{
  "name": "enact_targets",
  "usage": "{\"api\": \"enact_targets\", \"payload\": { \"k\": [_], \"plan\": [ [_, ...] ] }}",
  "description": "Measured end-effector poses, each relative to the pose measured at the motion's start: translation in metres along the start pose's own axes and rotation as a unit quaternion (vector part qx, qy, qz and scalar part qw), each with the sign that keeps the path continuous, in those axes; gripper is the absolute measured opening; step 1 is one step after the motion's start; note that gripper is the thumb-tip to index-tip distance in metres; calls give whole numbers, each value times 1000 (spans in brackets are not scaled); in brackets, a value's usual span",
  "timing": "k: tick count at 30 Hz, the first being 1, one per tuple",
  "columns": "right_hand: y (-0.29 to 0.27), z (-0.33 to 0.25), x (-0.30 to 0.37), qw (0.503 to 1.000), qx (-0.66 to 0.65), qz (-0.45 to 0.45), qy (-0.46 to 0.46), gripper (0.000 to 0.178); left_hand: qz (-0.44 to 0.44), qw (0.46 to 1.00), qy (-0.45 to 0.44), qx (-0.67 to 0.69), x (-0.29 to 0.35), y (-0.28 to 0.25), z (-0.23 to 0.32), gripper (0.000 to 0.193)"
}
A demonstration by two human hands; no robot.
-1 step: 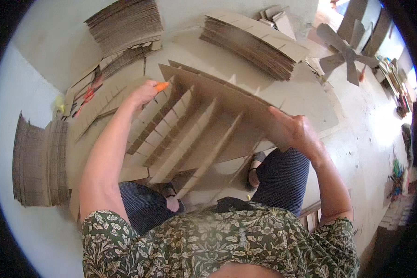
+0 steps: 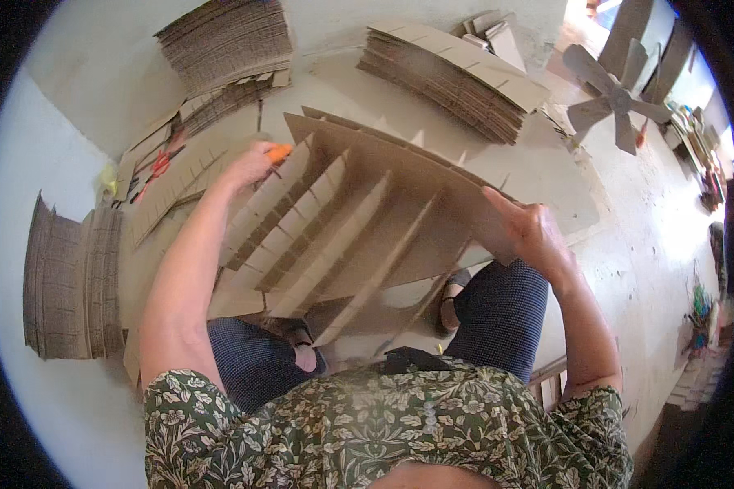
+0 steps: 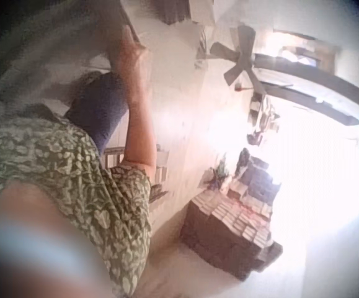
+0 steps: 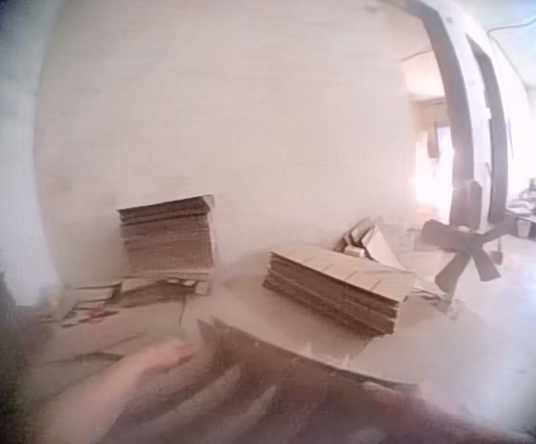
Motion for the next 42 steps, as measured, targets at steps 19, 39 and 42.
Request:
{"api": "enact_targets", "payload": {
  "k": [19,39,42],
  "plan": [
    [43,65,-20,997,9,28,74,60,268,883,-214,-321,177,-101,-210,81],
    [6,-5,-6,967,-137,214,-2,29,426,843,76,-320,176,-91,-147,14],
    [24,-38,-16,926,-354,120,58,24,435,807,253,-307,193,-70,-49,13]
  ]
}}
Point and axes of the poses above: each hand's wrist, its own x-axis away from the middle knuckle, its own y-axis out of the palm, z = x × y, the point moved 6 cm from there along -x, towards the middle knuckle, and after that the axes turned 1 degree about y, right-handed, at the moved point
